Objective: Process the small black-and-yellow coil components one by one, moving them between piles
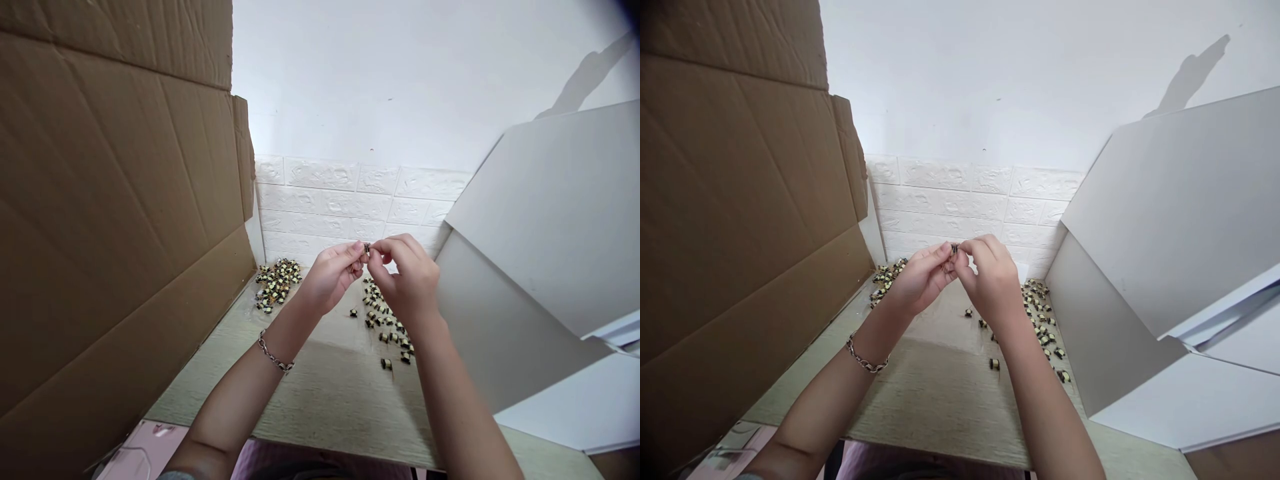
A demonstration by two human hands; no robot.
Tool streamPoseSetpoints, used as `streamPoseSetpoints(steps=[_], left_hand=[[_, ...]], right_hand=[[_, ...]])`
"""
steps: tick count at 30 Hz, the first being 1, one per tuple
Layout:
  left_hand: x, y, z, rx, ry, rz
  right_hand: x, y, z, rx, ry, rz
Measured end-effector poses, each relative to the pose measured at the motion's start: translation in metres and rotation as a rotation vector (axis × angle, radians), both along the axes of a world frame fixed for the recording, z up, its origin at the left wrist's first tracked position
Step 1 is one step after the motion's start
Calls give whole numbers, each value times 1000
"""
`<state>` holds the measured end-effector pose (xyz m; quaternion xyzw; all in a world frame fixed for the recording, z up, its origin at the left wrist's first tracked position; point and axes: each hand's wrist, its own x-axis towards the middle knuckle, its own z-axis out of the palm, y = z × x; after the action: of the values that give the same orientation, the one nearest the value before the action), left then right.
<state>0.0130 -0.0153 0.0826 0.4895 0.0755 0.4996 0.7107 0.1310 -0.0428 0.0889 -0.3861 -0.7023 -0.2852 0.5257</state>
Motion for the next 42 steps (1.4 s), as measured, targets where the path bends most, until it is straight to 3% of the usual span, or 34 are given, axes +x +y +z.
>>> streamPoseSetpoints(steps=[5, 9, 15, 22, 31, 42], left_hand=[[6, -2, -2, 91, 28, 152], [12, -3, -6, 69, -12, 240], [13, -3, -7, 15, -94, 160], [12, 5, -12, -79, -179, 33], [12, 5, -11, -59, -142, 81], [9, 1, -7, -21, -84, 35]], right_hand=[[0, 4, -3, -39, 7, 0], [3, 5, -4, -17, -13, -5], [2, 2, -1, -13, 18, 28], [-1, 1, 3, -188, 182, 69], [5, 4, 0, -387, 330, 160], [5, -1, 4, -268, 314, 112]])
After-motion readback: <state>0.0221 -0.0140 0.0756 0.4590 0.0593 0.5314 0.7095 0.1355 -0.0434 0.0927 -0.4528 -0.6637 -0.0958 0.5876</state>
